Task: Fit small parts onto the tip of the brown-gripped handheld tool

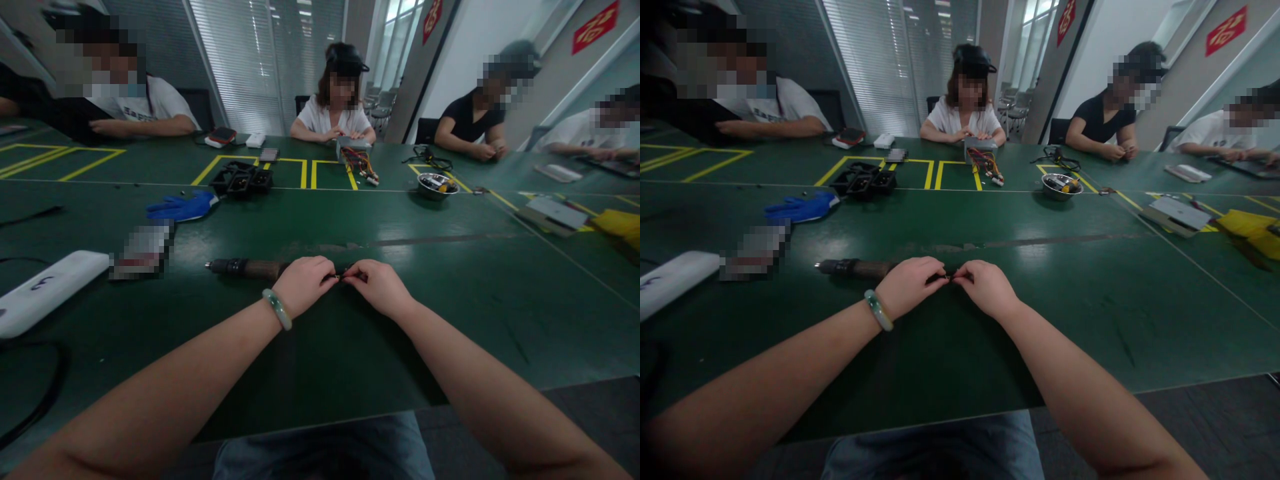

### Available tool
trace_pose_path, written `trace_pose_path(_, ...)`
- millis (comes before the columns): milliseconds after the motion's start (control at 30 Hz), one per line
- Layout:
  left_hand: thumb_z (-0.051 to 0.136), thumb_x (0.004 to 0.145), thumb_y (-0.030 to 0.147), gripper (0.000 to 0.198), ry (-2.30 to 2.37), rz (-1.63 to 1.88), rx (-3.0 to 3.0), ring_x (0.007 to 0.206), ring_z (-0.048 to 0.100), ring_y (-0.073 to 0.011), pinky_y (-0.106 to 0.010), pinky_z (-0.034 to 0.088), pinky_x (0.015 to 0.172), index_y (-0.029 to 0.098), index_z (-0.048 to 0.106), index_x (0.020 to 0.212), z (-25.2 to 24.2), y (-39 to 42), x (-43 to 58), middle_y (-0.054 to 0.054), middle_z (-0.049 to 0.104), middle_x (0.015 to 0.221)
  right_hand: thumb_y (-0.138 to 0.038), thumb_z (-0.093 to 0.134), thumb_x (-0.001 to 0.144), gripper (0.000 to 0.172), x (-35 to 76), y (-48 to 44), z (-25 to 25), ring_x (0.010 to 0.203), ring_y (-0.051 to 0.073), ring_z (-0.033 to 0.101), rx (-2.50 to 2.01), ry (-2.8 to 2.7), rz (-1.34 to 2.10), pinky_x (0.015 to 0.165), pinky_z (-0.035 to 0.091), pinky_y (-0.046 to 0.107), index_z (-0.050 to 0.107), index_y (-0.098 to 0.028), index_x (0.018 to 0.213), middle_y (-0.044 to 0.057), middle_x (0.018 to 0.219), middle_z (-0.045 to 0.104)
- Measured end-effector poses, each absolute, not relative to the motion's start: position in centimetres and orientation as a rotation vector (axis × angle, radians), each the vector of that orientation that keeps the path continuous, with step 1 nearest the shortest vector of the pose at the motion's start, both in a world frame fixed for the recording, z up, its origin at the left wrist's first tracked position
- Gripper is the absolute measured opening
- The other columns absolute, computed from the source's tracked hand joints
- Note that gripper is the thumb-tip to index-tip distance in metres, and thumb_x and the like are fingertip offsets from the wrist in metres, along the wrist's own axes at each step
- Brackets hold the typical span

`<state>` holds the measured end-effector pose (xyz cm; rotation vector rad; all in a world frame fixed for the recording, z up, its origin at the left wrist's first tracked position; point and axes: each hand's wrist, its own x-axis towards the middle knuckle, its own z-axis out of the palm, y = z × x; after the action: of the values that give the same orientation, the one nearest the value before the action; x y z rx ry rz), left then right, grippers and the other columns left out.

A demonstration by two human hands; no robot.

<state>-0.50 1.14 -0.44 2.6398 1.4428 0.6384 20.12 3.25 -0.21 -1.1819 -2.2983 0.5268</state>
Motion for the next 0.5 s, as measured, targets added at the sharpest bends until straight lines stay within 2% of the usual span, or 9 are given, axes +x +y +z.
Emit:
trace_pose_path(333,0.059,0.090,0.030,0.014,1.401,0.646,2.631,0.093,0.060,-0.0184,-0.034,0.046,0.084,0.019,0.062,0.097,-0.47,1.28,-0.71,-0.003,0.064,0.098,-0.022,0.065,0.084,0.005,20.14,3.29,-0.24,0.084,0.014,0.059,-1.147,-2.331,0.461,0.077,0.045,0.028,0.068,-0.021,0.088,0.000,0.091,0.067)
trace_pose_path(500,0.059,0.090,0.030,0.013,1.386,0.660,2.641,0.091,0.060,-0.0183,-0.033,0.046,0.084,0.018,0.063,0.096,-0.60,1.34,-0.68,-0.003,0.064,0.095,-0.023,0.065,0.084,0.003,19.84,3.01,-0.67,0.078,0.012,0.058,-1.139,-2.287,0.434,0.070,0.043,0.025,0.067,-0.021,0.086,-0.001,0.085,0.066)
